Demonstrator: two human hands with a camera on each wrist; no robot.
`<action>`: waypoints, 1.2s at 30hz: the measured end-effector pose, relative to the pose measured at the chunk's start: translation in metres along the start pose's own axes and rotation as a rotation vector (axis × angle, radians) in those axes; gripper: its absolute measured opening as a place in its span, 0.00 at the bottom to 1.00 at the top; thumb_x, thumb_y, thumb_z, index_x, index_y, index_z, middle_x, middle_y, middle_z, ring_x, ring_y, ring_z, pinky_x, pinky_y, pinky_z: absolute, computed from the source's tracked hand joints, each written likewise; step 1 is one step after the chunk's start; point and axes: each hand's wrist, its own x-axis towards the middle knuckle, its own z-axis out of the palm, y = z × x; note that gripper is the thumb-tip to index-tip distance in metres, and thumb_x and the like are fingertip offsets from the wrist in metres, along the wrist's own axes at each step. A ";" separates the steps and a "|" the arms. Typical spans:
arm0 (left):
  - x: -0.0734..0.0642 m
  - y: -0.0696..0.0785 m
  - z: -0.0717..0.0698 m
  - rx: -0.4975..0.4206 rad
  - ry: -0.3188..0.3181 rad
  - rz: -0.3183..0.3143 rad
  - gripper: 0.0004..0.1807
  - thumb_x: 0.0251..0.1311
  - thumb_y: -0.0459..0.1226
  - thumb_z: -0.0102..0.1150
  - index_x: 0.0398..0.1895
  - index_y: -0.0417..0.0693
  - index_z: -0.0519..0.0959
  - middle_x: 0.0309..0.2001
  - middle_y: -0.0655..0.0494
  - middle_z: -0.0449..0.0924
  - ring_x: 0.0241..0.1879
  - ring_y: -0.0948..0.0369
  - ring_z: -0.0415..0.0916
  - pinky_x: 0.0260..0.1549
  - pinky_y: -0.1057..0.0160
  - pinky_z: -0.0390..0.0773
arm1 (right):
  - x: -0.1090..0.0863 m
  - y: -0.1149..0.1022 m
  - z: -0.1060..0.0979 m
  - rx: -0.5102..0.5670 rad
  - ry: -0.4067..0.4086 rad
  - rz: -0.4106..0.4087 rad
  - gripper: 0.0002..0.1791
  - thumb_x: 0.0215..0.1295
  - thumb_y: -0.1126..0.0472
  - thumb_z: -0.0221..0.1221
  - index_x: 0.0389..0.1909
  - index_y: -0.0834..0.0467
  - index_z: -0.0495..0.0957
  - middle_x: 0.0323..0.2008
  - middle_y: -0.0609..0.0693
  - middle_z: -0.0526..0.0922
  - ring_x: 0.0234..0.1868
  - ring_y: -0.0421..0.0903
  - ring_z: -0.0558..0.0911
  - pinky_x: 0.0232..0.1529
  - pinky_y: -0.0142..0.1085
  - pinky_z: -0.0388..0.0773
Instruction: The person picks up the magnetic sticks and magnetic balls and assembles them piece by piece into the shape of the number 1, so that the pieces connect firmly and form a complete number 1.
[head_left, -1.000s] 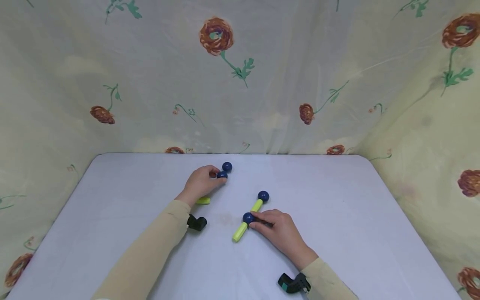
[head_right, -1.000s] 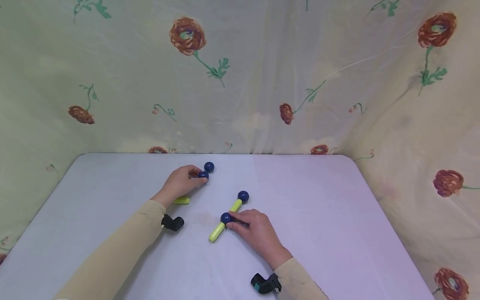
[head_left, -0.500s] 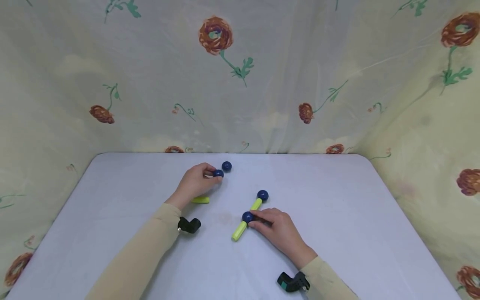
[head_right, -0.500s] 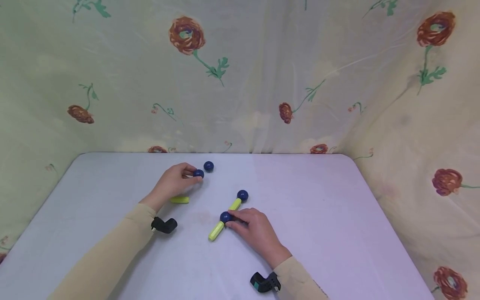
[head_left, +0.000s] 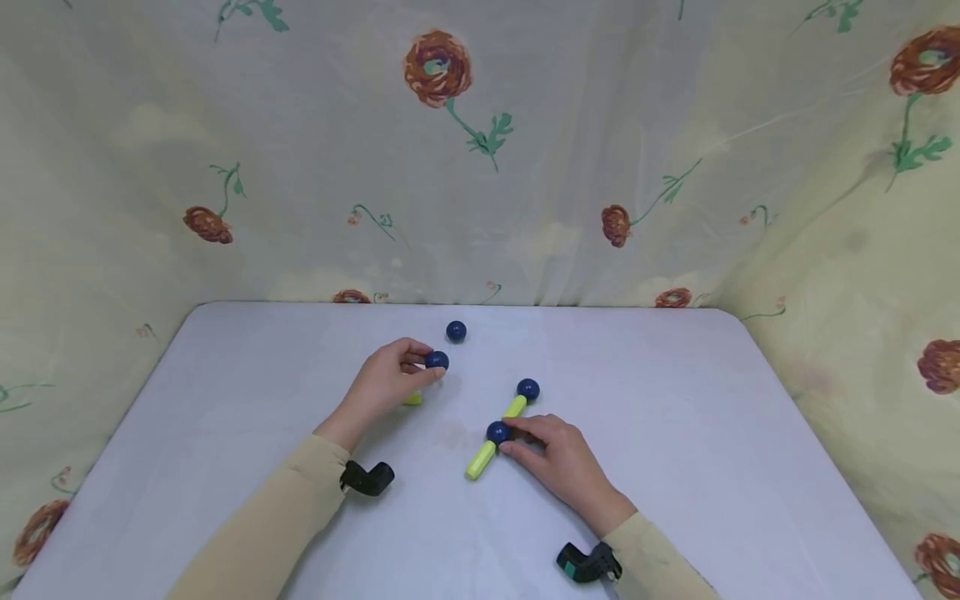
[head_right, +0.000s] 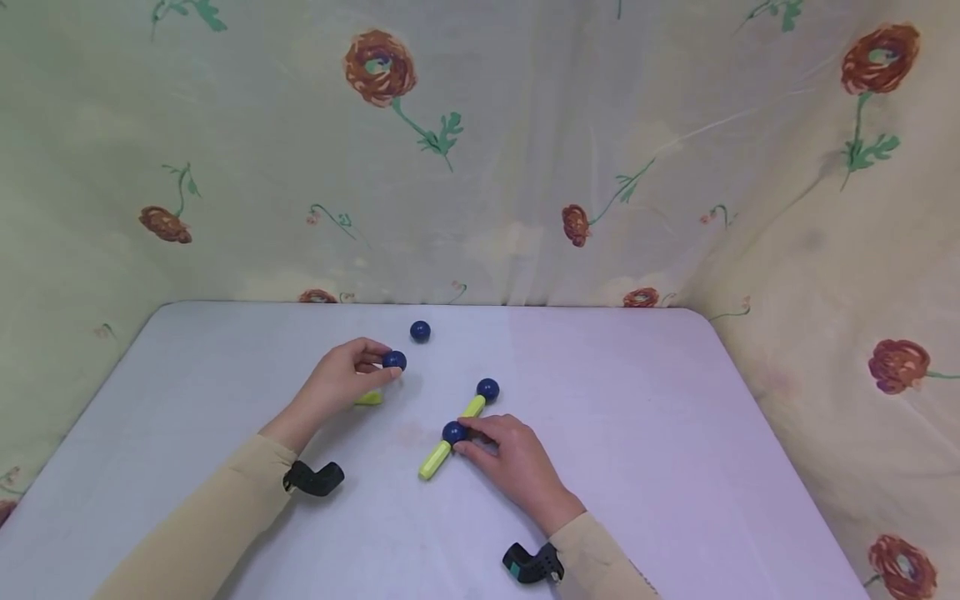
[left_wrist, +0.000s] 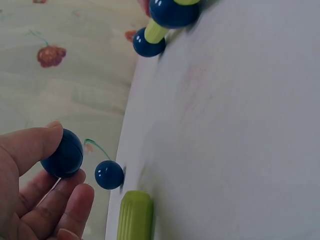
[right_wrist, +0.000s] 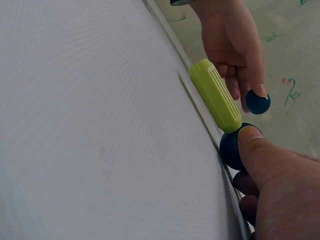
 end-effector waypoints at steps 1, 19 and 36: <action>-0.003 0.000 0.000 -0.005 -0.001 -0.002 0.24 0.56 0.52 0.71 0.52 0.52 0.79 0.47 0.57 0.81 0.45 0.57 0.76 0.45 0.57 0.77 | 0.000 0.000 0.000 0.002 -0.002 -0.003 0.19 0.62 0.48 0.67 0.54 0.45 0.83 0.44 0.34 0.84 0.42 0.30 0.78 0.39 0.33 0.77; -0.054 -0.013 0.011 -0.127 0.010 0.012 0.24 0.59 0.48 0.70 0.59 0.61 0.79 0.51 0.59 0.79 0.42 0.61 0.81 0.39 0.60 0.81 | 0.000 0.001 0.000 0.022 -0.006 -0.026 0.18 0.64 0.45 0.64 0.54 0.43 0.84 0.44 0.33 0.84 0.46 0.31 0.78 0.43 0.35 0.78; -0.077 -0.034 0.019 -0.236 -0.006 -0.003 0.23 0.56 0.42 0.73 0.56 0.57 0.80 0.52 0.60 0.79 0.39 0.63 0.82 0.37 0.62 0.81 | 0.001 0.000 -0.001 0.008 -0.002 -0.016 0.18 0.64 0.47 0.65 0.53 0.44 0.84 0.44 0.34 0.84 0.46 0.31 0.79 0.45 0.35 0.78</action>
